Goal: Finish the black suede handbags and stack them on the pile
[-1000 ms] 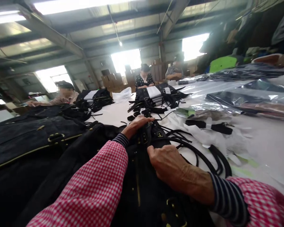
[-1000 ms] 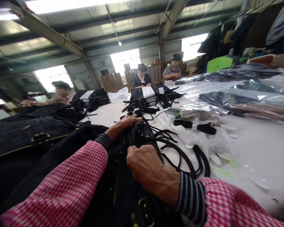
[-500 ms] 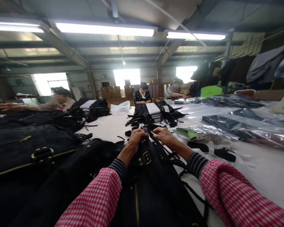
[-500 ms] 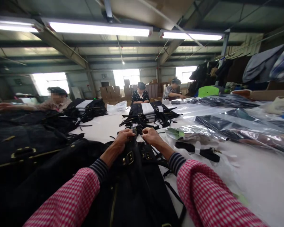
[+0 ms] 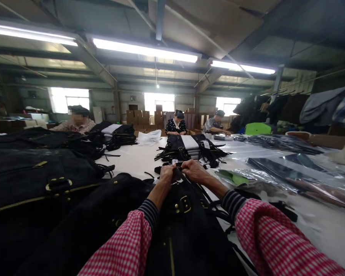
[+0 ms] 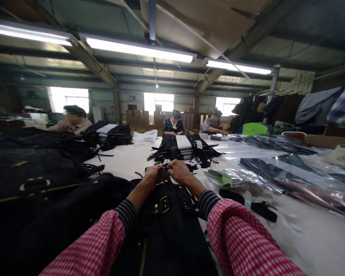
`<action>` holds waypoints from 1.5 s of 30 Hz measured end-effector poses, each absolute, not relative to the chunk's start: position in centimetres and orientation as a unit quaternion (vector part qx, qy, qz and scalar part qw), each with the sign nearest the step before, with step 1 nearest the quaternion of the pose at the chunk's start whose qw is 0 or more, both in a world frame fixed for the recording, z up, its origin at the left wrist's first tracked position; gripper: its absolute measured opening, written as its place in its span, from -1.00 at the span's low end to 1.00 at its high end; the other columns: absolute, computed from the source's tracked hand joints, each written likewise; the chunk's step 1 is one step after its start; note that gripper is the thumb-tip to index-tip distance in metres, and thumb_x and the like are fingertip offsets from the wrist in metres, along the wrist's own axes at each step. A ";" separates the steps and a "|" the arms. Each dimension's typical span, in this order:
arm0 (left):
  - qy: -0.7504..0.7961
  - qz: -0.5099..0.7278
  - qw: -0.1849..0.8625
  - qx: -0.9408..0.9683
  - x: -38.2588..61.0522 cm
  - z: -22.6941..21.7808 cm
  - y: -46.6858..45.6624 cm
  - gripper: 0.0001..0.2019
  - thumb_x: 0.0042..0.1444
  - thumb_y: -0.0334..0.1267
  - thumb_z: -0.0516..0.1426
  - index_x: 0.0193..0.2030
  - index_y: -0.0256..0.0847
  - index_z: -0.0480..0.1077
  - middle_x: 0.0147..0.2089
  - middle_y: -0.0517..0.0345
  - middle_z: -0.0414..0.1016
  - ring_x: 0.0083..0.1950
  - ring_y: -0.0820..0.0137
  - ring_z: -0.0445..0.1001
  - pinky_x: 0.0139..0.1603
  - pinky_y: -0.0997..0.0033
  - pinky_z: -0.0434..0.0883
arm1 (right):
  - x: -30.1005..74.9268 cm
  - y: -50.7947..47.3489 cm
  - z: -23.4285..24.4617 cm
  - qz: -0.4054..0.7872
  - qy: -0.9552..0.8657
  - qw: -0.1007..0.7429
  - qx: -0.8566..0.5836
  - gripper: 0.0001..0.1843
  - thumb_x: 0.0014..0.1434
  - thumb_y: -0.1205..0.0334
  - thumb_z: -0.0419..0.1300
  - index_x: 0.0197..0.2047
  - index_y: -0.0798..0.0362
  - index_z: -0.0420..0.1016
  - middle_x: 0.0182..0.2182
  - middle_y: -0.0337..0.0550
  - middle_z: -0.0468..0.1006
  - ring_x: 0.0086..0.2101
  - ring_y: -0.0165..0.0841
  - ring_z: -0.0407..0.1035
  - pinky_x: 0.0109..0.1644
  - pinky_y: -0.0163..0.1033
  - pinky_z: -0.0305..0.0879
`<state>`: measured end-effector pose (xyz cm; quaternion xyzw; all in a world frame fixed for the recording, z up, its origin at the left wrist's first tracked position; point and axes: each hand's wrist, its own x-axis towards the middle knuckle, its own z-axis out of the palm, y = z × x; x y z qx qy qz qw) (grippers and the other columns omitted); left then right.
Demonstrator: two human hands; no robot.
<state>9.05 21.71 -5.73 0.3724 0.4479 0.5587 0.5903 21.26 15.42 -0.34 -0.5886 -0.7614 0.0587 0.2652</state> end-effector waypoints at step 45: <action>0.053 0.250 -0.197 0.946 2.7 -4.1 5.4 -0.78 0.36 -0.38 0.01 -0.04 -0.09 0.45 0.06 0.08 0.58 0.20 0.23 0.48 0.07 0.25 0.49 | 29.0 -18.1 -3.9 0.262 -0.722 0.292 -0.570 -0.82 0.36 0.17 0.18 -0.15 0.07 0.57 -0.25 -0.20 0.53 -0.28 -0.41 0.40 -0.21 -0.34 0.24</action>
